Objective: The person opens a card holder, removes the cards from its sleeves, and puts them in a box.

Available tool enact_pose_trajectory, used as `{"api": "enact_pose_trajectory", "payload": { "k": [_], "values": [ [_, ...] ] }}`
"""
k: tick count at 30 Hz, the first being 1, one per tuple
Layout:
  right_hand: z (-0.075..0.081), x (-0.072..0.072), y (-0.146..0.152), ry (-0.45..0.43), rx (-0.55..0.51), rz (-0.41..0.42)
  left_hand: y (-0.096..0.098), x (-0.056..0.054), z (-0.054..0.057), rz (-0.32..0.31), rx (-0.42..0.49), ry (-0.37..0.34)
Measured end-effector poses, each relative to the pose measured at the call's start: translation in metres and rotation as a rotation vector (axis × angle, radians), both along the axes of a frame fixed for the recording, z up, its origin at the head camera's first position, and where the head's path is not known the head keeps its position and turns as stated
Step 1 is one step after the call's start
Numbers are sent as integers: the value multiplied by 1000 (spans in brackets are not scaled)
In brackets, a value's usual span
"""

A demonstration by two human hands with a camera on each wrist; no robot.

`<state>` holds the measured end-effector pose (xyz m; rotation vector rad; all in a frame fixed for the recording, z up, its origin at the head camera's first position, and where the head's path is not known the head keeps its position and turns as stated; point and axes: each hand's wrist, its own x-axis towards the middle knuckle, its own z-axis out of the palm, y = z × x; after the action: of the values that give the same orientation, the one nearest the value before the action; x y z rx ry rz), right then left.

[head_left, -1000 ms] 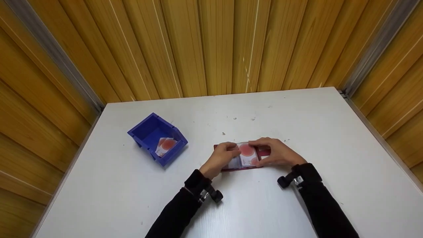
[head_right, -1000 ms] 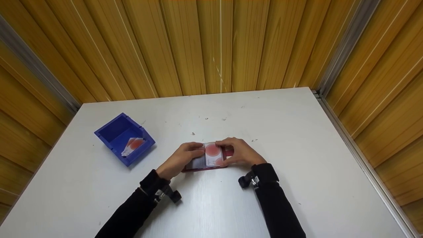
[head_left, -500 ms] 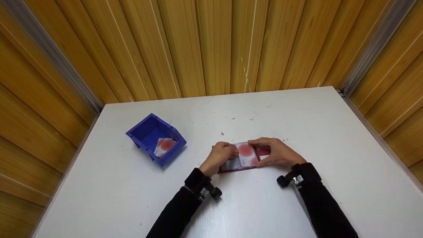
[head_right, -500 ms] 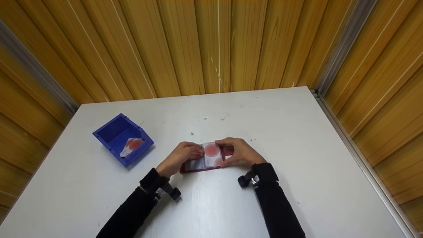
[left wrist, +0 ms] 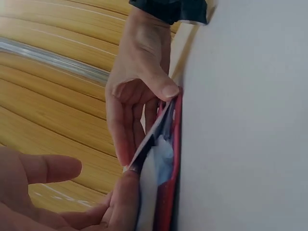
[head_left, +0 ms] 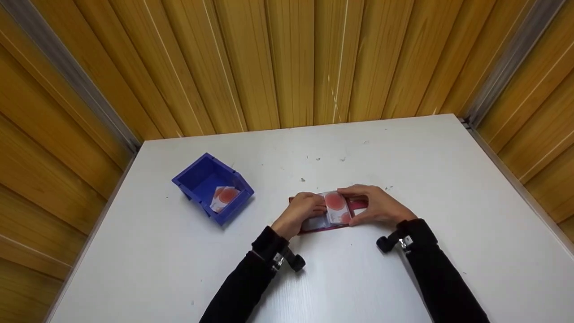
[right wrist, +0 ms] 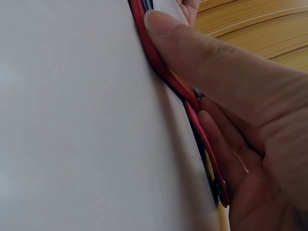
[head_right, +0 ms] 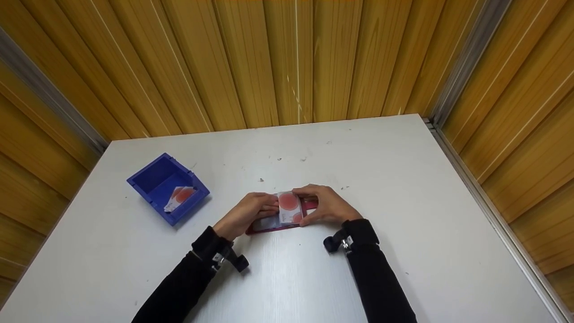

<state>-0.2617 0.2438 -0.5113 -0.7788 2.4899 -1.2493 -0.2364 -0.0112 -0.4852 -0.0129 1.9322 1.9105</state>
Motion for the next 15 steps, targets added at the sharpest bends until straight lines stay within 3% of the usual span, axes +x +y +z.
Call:
{"api": "enact_pose_trajectory", "payload": {
  "k": [5, 12, 15],
  "values": [
    [-1, 1, 0, 19, -17, 13, 9, 3, -4, 54, -111, 71],
    [1, 1, 0, 18, 14, 4, 16, 2, -10, 38, -181, 137],
    [1, 1, 0, 30, 35, -3, 17, 1, -12, 41, -171, 141]
  ]
}}
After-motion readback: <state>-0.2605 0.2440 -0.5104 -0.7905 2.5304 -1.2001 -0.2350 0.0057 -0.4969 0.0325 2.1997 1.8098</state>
